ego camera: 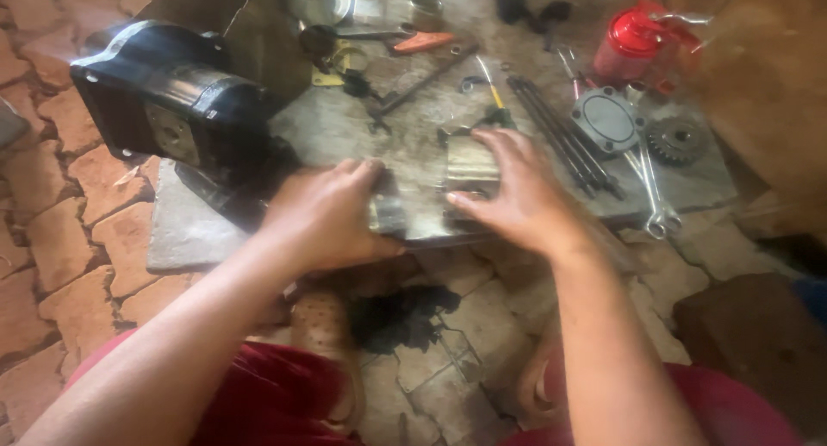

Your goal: The person disassembles and reassembles various components of a metal pump housing, including removing a plate, handling gears, and checking the fit of the inner cylinder parts by hand and using a screwdriver.

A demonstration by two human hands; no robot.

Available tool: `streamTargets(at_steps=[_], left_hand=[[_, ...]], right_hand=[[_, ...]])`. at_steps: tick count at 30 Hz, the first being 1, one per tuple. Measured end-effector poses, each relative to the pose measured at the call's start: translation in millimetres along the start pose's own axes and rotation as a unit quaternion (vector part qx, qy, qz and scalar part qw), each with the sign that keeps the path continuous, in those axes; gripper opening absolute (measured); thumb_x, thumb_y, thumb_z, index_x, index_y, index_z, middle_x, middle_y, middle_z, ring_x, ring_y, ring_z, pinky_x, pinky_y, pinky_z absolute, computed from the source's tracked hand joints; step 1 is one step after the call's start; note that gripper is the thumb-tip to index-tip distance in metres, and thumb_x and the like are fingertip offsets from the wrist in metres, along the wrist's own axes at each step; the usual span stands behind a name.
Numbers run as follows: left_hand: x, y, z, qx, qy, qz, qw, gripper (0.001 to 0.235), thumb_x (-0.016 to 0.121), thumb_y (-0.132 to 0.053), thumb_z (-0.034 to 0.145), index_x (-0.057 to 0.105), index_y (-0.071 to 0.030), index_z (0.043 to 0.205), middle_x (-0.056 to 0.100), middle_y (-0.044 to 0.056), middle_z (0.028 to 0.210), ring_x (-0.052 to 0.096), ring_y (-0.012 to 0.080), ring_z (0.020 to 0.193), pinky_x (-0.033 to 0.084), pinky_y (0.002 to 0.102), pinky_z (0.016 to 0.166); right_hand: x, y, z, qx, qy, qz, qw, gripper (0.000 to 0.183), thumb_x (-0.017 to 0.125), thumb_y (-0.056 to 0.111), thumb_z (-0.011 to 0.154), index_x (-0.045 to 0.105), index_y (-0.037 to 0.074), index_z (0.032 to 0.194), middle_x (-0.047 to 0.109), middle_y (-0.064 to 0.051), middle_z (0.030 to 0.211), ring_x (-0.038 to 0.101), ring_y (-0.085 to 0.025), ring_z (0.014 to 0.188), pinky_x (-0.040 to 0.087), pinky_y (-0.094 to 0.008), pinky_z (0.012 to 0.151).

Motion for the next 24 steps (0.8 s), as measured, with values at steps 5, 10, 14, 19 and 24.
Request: streamTargets(at_steps=[5,10,14,19,24], left_hand=[[2,0,0,0.000,-0.002,0.005,1.000,0.083,0.089,-0.052,0.061,0.057,-0.015,0.129,0.065,0.011,0.124,0.067,0.0334,0.107,0.056,0.045,0.086],[5,3,0,0.009,-0.016,-0.013,1.000,0.083,0.089,-0.053,0.061,0.057,-0.015,0.128,0.065,0.012,0.123,0.067,0.0333,0.107,0.056,0.046,0.085],[10,5,-1,0.019,-0.030,-0.017,0.999,0.076,0.086,-0.050,0.065,0.058,-0.016,0.127,0.066,0.011,0.121,0.068,0.0324,0.106,0.055,0.046,0.084],[15,7,-1,0.012,-0.028,-0.002,1.000,0.080,0.088,-0.048,0.064,0.055,-0.011,0.127,0.065,0.014,0.120,0.067,0.0341,0.105,0.055,0.047,0.084],[19,7,-5,0.039,-0.070,0.001,0.997,0.085,0.087,-0.039,0.064,0.052,-0.009,0.135,0.064,0.015,0.124,0.067,0.0359,0.103,0.056,0.048,0.081]], right_hand=[[-1,31,-10,-0.054,-0.125,-0.080,0.987,0.075,0.086,0.045,0.078,0.057,0.006,0.135,0.052,-0.023,0.141,0.046,-0.041,0.136,0.035,-0.052,0.114],[39,86,-67,0.108,-0.152,0.276,0.943,0.038,0.071,0.035,0.093,0.064,0.013,0.124,0.067,-0.005,0.115,0.065,-0.018,0.103,0.056,-0.036,0.093],[92,94,-77,0.299,-0.027,0.578,0.759,0.054,0.070,0.045,0.091,0.047,0.023,0.134,0.066,-0.005,0.123,0.062,-0.020,0.114,0.052,-0.043,0.094],[112,93,-69,0.343,0.104,0.730,0.582,0.071,0.050,0.071,0.090,0.055,0.013,0.131,0.067,-0.008,0.123,0.062,-0.026,0.119,0.046,-0.048,0.104],[103,106,-58,0.334,0.099,0.739,0.576,0.079,0.054,0.068,0.087,0.059,0.001,0.129,0.071,-0.016,0.116,0.064,-0.029,0.112,0.048,-0.047,0.099]])
Point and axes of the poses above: each hand's wrist, its own z-axis towards the middle knuckle, its own x-axis out of the palm, y = z × x, the point moved 1 cm from there along z, towards the middle knuckle
